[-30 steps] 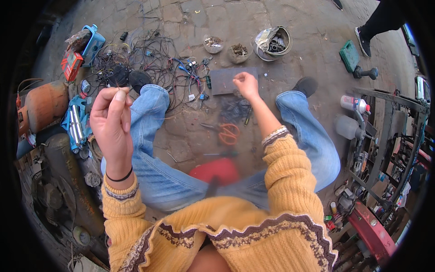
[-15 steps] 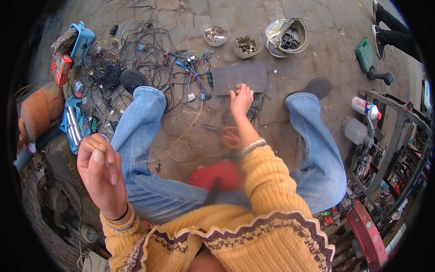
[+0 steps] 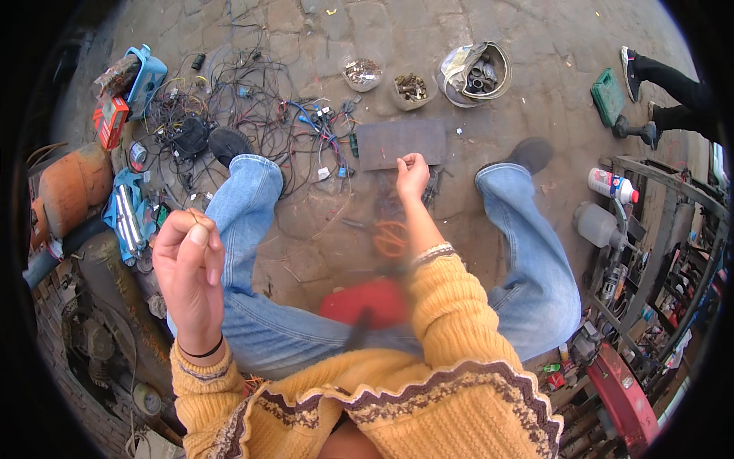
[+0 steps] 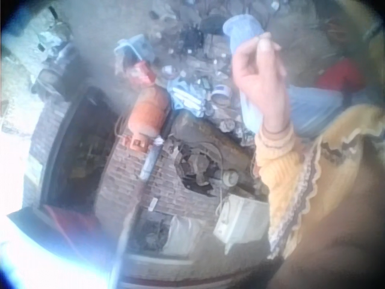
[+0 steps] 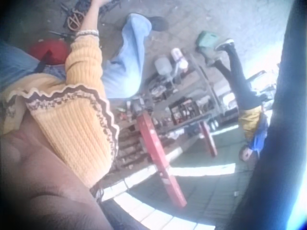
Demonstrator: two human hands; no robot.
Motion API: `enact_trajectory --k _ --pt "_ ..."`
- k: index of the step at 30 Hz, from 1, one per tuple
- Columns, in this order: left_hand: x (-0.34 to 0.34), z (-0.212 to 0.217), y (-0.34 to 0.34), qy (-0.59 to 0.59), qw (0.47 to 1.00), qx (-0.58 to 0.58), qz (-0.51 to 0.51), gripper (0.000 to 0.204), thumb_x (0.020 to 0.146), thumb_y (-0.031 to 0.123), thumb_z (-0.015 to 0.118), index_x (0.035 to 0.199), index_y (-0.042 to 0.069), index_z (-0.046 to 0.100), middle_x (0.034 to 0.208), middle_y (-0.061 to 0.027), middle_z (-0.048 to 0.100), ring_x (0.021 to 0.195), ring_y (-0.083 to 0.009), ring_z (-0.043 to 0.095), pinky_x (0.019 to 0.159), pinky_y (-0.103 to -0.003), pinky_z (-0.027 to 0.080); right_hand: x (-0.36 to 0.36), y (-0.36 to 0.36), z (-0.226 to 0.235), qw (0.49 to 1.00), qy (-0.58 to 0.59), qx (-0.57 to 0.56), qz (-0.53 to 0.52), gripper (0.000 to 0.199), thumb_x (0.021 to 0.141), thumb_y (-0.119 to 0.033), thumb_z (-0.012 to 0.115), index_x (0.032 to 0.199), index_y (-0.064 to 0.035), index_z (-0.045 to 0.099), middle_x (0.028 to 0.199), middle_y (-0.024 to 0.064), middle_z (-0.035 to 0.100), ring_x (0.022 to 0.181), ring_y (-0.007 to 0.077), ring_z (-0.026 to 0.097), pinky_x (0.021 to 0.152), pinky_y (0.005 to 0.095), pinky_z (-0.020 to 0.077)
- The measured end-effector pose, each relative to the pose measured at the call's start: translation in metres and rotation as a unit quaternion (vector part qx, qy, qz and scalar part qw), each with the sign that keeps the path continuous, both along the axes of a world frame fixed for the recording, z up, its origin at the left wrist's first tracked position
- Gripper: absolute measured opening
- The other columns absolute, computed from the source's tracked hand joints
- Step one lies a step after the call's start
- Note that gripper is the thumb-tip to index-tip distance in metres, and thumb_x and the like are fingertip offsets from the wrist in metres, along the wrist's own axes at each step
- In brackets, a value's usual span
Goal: The person sits on the ground and repeatedly picks up small metal pieces, then joins them with thin wire or string. They manipulate the items with both hands, occasionally placing finished pieces into a nearby container.
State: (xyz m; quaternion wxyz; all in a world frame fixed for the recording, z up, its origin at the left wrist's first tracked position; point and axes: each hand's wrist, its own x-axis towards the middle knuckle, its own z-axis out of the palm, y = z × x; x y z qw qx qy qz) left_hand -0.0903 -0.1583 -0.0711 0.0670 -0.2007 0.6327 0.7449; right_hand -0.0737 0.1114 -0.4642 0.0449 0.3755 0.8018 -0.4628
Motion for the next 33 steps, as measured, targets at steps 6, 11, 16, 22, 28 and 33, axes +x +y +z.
enact_trajectory --k 6,11,16,22,28,33 --pt "0.002 -0.001 0.003 0.007 1.000 0.008 -0.007 0.007 0.091 0.005 0.061 0.091 -0.002 0.063 0.082 -0.0075 0.064 0.047 -0.0028 0.042 0.044 -0.018 0.032 -0.003 -0.006 0.014 0.986 -0.011 0.098 0.133 0.025 0.075 -0.013 0.079 0.092 -0.0062 0.062 0.082 0.0054 0.067 0.087 0.0260 0.060 0.079 0.0391 0.0492" --pt "0.001 -0.001 0.002 0.010 1.000 0.006 -0.015 0.005 0.091 0.003 0.061 0.091 -0.001 0.062 0.084 -0.0075 0.063 0.047 -0.0032 0.042 0.044 -0.018 0.033 -0.007 -0.017 0.019 0.968 -0.088 0.191 0.137 0.027 0.072 -0.017 0.081 0.091 -0.0077 0.064 0.082 0.0039 0.068 0.092 0.0276 0.059 0.082 0.0405 0.0486" --pt "0.001 0.000 0.001 0.006 1.000 0.004 -0.014 0.003 0.090 0.001 0.060 0.089 -0.001 0.061 0.083 -0.0074 0.062 0.047 -0.0036 0.042 0.044 -0.018 0.033 -0.005 -0.024 0.016 0.971 -0.079 0.185 0.127 0.029 0.070 -0.014 0.079 0.093 -0.0099 0.063 0.088 0.0041 0.066 0.095 0.0277 0.058 0.086 0.0418 0.0455" --pt "0.001 0.001 0.003 0.004 1.000 0.007 -0.007 0.002 0.089 0.000 0.060 0.088 -0.001 0.061 0.083 -0.0080 0.061 0.047 -0.0040 0.042 0.044 -0.019 0.033 -0.008 -0.023 0.018 0.972 -0.057 0.182 0.134 0.030 0.069 -0.009 0.082 0.093 -0.0096 0.064 0.080 0.0032 0.065 0.089 0.0266 0.058 0.082 0.0396 0.0478" --pt "0.002 -0.001 0.003 0.006 1.000 0.008 -0.008 0.002 0.089 0.000 0.060 0.090 -0.001 0.061 0.085 -0.0090 0.063 0.049 -0.0039 0.043 0.044 -0.018 0.034 -0.013 -0.022 0.021 0.964 -0.057 0.203 0.164 0.028 0.068 -0.011 0.082 0.089 -0.0110 0.064 0.082 0.0022 0.064 0.090 0.0258 0.058 0.084 0.0394 0.0462" --pt "0.001 -0.001 0.003 0.003 1.000 0.005 -0.014 0.003 0.090 0.001 0.061 0.091 -0.002 0.062 0.085 -0.0087 0.064 0.049 -0.0035 0.044 0.044 -0.018 0.034 -0.008 -0.022 0.020 0.960 -0.060 0.221 0.164 0.021 0.069 -0.015 0.082 0.082 -0.0102 0.066 0.082 0.0027 0.066 0.091 0.0257 0.058 0.084 0.0398 0.0460"
